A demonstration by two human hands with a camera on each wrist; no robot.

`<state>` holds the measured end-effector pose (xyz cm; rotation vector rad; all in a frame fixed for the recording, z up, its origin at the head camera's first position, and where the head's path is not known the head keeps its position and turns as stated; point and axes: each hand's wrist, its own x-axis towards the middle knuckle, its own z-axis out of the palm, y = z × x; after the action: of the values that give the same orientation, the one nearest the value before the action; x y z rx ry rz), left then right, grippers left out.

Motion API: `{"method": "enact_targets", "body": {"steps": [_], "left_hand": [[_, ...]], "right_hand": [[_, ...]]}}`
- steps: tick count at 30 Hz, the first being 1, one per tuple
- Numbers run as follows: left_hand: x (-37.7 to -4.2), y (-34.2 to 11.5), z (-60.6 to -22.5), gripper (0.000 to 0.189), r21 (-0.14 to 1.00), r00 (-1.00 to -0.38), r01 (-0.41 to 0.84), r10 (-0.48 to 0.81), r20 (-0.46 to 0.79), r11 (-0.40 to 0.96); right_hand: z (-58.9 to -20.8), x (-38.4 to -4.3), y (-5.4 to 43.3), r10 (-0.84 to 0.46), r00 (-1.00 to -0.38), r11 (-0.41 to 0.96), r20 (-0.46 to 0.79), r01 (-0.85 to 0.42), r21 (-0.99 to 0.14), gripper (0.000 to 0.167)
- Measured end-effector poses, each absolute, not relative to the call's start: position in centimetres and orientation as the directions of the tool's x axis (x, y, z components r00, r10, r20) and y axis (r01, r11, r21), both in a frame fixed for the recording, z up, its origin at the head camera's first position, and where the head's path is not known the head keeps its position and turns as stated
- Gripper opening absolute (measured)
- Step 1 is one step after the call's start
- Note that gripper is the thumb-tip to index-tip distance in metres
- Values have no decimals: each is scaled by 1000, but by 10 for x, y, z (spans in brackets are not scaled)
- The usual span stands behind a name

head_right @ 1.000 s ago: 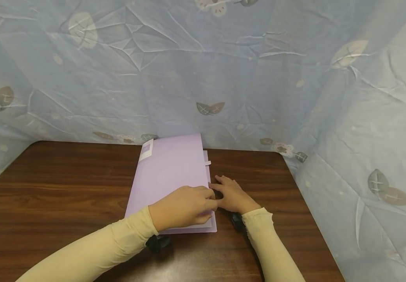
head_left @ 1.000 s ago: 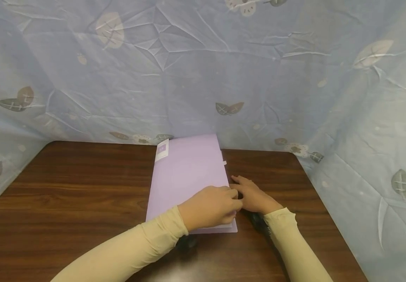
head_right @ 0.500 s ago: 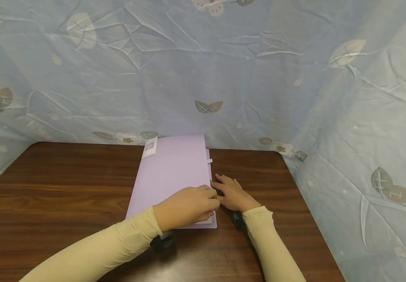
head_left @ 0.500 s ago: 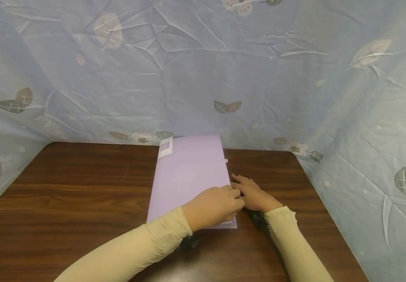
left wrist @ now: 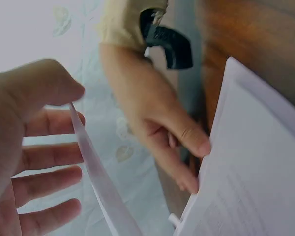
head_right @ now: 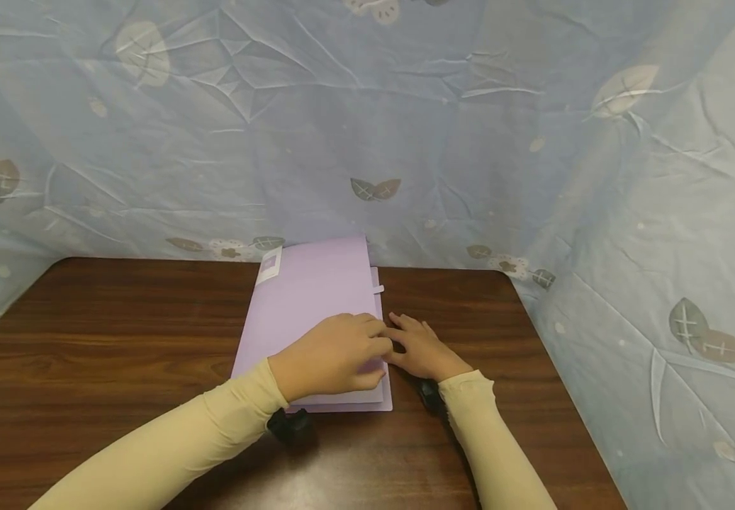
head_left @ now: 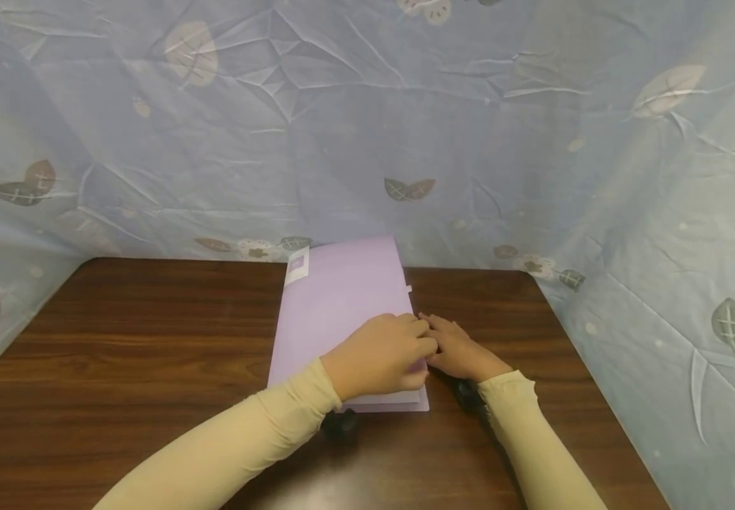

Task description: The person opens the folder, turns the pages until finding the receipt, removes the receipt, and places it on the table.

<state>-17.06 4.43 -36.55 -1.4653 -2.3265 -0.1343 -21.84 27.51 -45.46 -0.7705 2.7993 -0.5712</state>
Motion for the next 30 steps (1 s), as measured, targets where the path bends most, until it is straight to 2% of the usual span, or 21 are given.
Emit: {"method": "enact_targets", "body": {"steps": [2,6,9,14,24,30], "left_hand": [[-173,41,-362,9,-87,-385,889,835,393,450],[-176,34,-355,9,-25,-396,893,811,431,449],[-176,25,-350,11,-8,-398,891,792,463,453],[-175,8,-342,15,1,-380,892,749,543,452],[-171,-26,-330,15,-3,-298,916,687,663,400],[-168,-51,-324,19,-11,-286,913,661,693,407]], "right_hand": [[-454,-217,275,-520,-852,787,-56,-452,-420,49],[-454,-216,275,-520,-853,787,-43,-458,-414,35],[-454,-216,274,-526,-849,791,-55,-464,-399,39],[-452,-215,272,-518,-852,800,-73,-453,-392,58],[-451,-215,268,-505,-859,816,-90,-440,-376,60],[-453,-216,267,-475,-874,835,-103,-411,-367,61]]}}
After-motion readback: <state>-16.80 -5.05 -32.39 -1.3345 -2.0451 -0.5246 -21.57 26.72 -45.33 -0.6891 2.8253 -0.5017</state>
